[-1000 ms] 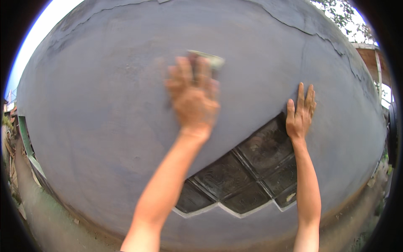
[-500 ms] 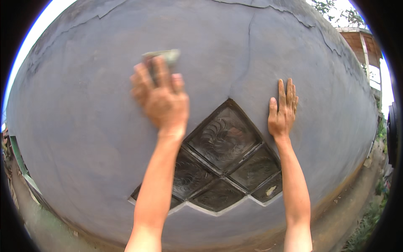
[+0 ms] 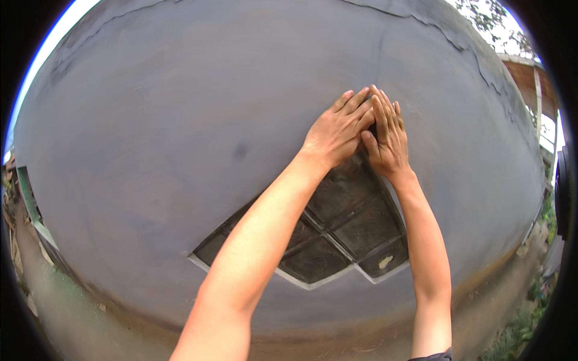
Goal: The person smooths a large curved wall surface using a small rectangular tool held in the right hand while the left hand supports the wall. The person moves the tool in circular and sweeping motions across the wall, working around a small window.
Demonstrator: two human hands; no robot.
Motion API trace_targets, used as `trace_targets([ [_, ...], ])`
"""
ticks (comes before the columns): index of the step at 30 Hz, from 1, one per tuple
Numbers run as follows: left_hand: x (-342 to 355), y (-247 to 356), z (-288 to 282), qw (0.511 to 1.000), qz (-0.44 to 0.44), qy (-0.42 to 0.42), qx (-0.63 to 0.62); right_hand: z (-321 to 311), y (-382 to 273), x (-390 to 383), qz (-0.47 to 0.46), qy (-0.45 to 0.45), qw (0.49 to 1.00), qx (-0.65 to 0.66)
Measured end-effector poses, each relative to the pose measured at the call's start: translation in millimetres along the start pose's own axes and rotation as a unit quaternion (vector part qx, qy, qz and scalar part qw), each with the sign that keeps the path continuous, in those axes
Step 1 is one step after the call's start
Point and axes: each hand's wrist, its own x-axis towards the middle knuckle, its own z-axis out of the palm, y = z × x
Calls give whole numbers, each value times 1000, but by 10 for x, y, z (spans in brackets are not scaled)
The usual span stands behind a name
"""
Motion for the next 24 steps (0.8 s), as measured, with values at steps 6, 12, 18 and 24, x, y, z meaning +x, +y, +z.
trace_targets([
  [6, -1037, -1390, -388, 995, -80, 44, 41, 66, -21, 101, 52, 9, 987, -151],
  [12, -2388, -2800, -810, 946, -280, 112, 123, 909, -994, 557, 201, 137, 955, -169],
  [18, -2772, -3255, -1018, 972, -198, 60, 111, 1815, -2617, 174, -218, -137, 966, 32],
  [24, -3323, -3585, -1044, 949, -282, 100, 96, 1213, -1449, 975, 269, 171, 923, -217],
])
